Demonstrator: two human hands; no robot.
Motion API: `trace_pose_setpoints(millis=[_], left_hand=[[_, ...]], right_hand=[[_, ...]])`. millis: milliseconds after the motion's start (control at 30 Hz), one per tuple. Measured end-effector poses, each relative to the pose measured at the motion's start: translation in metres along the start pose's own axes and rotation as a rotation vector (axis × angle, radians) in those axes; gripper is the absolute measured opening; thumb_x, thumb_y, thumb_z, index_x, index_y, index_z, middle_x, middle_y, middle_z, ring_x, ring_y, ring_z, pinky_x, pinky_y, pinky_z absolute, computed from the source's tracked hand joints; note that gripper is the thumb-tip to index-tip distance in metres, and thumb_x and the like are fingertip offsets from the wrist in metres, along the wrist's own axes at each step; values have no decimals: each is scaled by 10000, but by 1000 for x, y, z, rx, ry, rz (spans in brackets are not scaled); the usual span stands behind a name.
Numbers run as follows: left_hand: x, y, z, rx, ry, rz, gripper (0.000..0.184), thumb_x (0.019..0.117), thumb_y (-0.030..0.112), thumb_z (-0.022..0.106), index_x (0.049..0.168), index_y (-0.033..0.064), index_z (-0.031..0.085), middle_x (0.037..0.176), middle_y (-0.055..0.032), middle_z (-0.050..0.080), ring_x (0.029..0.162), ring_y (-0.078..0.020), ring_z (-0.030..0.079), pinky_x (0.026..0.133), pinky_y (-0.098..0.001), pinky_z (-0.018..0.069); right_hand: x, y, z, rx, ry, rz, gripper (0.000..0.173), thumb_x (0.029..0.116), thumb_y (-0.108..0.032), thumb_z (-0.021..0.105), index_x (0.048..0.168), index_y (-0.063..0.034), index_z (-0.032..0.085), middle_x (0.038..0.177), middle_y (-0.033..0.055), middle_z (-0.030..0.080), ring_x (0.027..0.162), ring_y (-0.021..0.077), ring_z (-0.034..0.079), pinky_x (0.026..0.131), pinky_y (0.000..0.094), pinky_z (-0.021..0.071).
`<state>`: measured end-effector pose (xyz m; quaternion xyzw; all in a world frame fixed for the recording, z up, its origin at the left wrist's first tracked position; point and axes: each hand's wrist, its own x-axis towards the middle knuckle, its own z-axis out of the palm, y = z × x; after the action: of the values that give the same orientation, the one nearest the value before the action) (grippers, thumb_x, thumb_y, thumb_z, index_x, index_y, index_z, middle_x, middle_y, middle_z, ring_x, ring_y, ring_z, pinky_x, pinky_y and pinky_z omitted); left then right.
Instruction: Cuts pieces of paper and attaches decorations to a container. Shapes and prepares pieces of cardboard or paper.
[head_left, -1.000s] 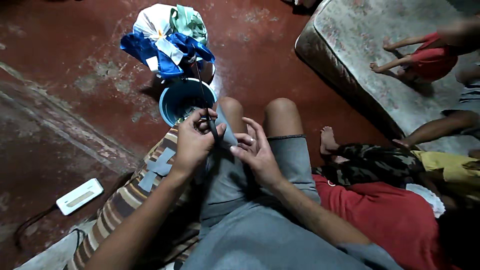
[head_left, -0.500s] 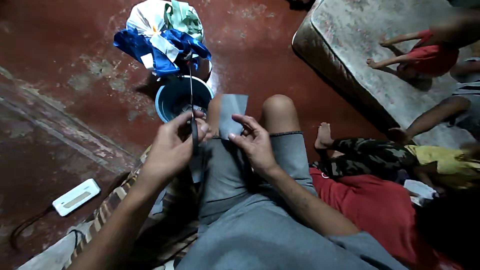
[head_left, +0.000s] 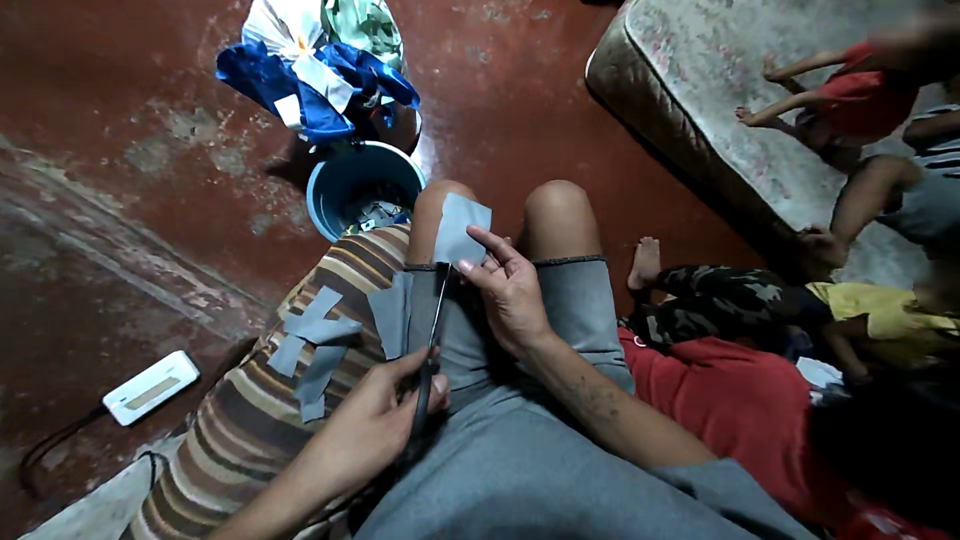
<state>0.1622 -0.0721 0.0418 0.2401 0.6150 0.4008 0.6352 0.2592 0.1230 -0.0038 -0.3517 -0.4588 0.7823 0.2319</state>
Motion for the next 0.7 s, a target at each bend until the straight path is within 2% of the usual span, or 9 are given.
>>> trace_pose_setpoints(millis=[100, 300, 500, 700], left_hand=[[8, 1, 0, 23, 26, 11, 442, 1042, 287, 571, 1414, 50, 544, 1046, -9, 757, 941, -126, 740, 880, -302, 618], [18, -3, -1, 57, 45, 38, 442, 1038, 277, 580, 1421, 59, 555, 1050, -11, 762, 942, -120, 741, 878, -299, 619], [27, -5, 0, 68, 72, 49, 432, 1033, 256, 584, 1420, 66, 556, 1059, -11, 761, 955, -125, 743, 891, -313, 620], [34, -6, -2, 78, 76, 50, 463, 1031, 256, 601, 1449, 68, 540, 1054, -2, 761, 941, -120, 743, 889, -303, 622]], right_hand=[[0, 10, -1, -39, 3, -11, 528, 888, 32, 712, 1394, -62, 592, 1060, 122, 708, 840, 165, 682, 785, 335, 594], [0, 18, -4, -95, 8, -85, 527, 874, 18, 729, 1380, -80, 617, 1339, 94, 624, 1062, 196, 665, 885, 363, 593], [0, 19, -4, -177, -3, -108, 521, 868, 2, 736, 1369, -96, 634, 1385, 68, 601, 1109, 181, 652, 897, 348, 592], [0, 21, -5, -174, -17, -131, 523, 866, 21, 731, 1369, -79, 632, 1367, 88, 607, 1143, 215, 647, 927, 378, 593]])
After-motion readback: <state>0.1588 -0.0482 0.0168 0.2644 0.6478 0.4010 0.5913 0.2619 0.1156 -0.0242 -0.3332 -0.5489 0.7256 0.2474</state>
